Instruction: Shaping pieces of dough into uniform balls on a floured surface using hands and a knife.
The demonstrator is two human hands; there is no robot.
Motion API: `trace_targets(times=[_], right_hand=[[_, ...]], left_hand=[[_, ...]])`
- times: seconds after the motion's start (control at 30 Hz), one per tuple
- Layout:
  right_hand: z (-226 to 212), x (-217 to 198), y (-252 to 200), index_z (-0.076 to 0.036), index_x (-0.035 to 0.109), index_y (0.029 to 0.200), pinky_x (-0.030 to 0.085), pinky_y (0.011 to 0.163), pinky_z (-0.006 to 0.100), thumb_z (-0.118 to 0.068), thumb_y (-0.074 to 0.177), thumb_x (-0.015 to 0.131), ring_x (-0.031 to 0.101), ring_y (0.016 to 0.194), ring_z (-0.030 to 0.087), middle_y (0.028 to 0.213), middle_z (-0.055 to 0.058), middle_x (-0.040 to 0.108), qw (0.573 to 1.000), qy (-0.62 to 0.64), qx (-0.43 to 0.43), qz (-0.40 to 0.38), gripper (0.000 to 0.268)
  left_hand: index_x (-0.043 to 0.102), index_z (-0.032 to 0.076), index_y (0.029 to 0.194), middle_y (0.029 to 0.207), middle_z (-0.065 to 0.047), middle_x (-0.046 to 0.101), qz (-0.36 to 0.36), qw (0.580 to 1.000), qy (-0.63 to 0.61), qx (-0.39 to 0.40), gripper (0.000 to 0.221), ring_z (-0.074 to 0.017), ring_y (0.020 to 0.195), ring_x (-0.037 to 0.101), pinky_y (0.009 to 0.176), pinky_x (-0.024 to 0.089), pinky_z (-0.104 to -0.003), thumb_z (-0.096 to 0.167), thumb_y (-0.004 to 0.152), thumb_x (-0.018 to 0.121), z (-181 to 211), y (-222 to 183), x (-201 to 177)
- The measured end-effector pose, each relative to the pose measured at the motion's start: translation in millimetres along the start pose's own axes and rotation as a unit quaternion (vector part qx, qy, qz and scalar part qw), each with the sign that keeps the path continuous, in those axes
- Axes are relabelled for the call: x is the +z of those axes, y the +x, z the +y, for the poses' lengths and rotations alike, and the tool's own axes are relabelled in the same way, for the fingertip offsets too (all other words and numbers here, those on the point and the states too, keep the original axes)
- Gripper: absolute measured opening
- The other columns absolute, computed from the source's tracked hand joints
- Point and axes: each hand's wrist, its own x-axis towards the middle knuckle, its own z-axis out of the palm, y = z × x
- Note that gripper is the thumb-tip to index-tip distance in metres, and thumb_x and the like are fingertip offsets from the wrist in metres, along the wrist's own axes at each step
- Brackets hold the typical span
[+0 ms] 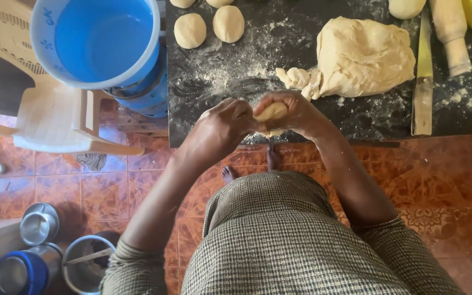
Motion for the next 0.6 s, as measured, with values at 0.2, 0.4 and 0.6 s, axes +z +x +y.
trace_targets(times=[0.2, 0.4, 0.6], right_hand=[[-39.0, 4.9, -29.6, 0.000, 0.067, 0.101, 0.062, 0.053, 0.030, -0.002, 0.074, 0.081, 0.070, 0.068, 0.020, 0.088, 0.017, 0.069, 0.992, -0.099, -0.063, 0.035, 0.031], [-52.2, -14.4, -66.0, -0.013, 0.064, 0.102, 0.062, 0.067, 0.021, -0.020, 0.085, 0.074, 0.068, 0.080, 0.013, 0.107, 0.007, 0.067, 0.989, -0.073, -0.041, 0.118, 0.021], [-26.0, -33.6, -92.1, -0.017, 0.062, 0.111, 0.061, 0.084, 0.035, -0.022, 0.085, 0.075, 0.058, 0.109, 0.028, 0.142, 0.017, 0.043, 0.952, 0.123, -0.065, 0.271, 0.030]], left_hand=[[0.076, 0.011, 0.086, 0.088, -0.009, 0.069, 0.122, 0.979, -0.162, -0.018, 0.011, -0.0262, 0.081, 0.069, 0.074, 0.057, -0.038, 0.001, 0.080, 0.076, 30.0, 12.7, -75.4], [0.064, 0.007, 0.093, 0.092, -0.006, 0.067, 0.287, 0.938, -0.193, -0.028, 0.013, -0.0165, 0.083, 0.069, 0.076, 0.060, -0.026, -0.005, 0.097, 0.063, 6.3, -9.5, -93.2], [0.063, 0.009, 0.120, 0.125, -0.012, 0.056, 0.199, 0.954, -0.062, -0.215, 0.027, -0.0287, 0.121, 0.051, 0.104, 0.040, -0.050, 0.007, 0.093, 0.066, -24.4, -14.4, -54.3]])
